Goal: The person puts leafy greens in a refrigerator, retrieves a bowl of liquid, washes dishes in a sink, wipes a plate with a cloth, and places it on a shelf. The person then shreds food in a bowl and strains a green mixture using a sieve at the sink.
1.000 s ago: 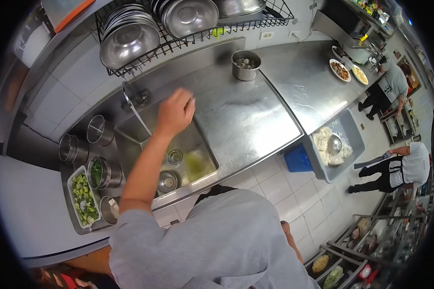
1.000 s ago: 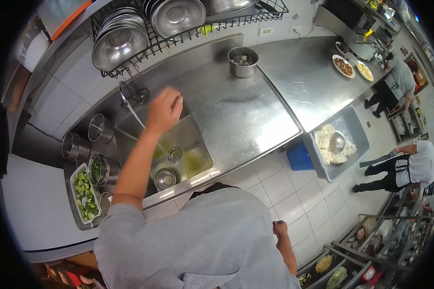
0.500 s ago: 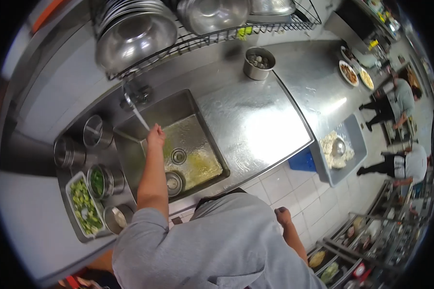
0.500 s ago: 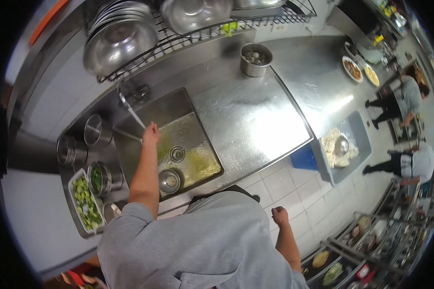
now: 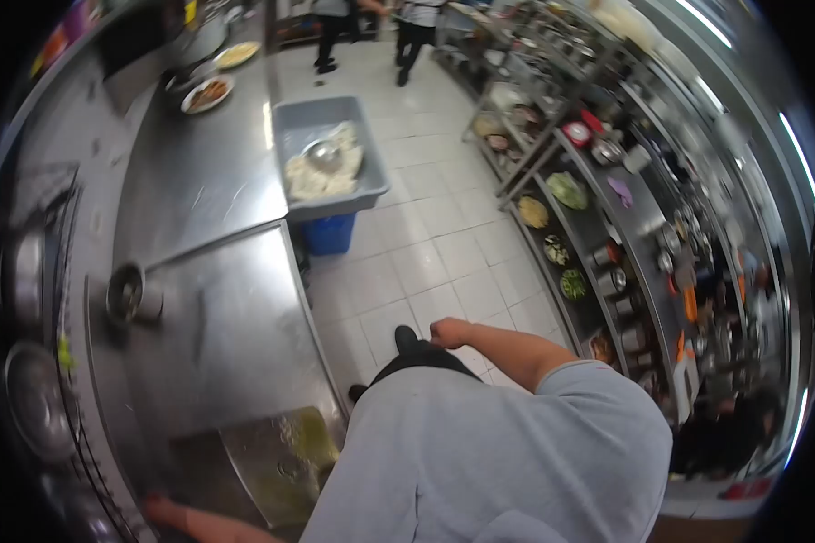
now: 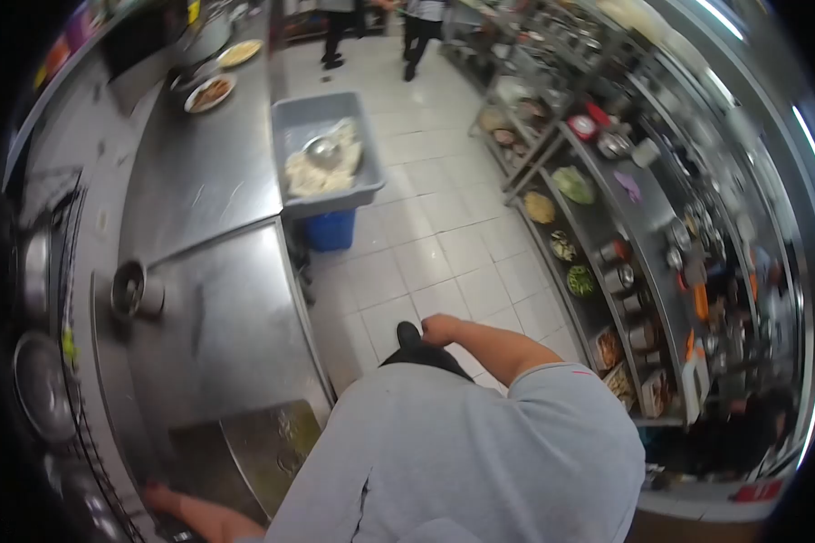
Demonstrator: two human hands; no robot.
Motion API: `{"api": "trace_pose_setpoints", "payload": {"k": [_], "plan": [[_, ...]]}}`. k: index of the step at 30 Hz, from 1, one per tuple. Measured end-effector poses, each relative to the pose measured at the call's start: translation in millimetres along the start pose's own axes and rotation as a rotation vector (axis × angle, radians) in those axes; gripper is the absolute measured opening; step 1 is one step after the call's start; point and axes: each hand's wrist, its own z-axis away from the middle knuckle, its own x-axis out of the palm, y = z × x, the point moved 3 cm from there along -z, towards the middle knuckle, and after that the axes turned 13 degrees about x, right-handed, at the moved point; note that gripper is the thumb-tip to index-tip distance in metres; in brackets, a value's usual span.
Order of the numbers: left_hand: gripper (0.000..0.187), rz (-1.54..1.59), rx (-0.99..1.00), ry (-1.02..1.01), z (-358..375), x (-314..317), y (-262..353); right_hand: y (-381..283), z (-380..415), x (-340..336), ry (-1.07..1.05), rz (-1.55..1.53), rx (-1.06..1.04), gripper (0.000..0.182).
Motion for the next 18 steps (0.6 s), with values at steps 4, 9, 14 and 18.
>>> {"api": "trace_pose_setpoints", "payload": {"k": [4, 9, 14, 18], "plan": [[0.055, 0.26, 0.075, -0.283, 6.3, -34.7, 31.6, 55.3, 4.8, 29.6, -0.048, -0.032, 0.058, 0.04], [0.059, 0.487, -0.309, -0.497, 57.1, -49.0, 108.7, 134.7, 9.3, 75.0, -0.172, 0.141, 0.123, 0.039], [0.053, 0.632, -0.353, -0.35, 91.8, -55.0, 153.9, 187.7, 27.4, 53.1, -0.022, -0.008, 0.291, 0.036], [0.05, 0.776, -0.384, -0.241, 108.3, -67.7, 171.0, 185.9, 41.7, 34.1, -0.006, -0.055, 0.326, 0.038]]}}
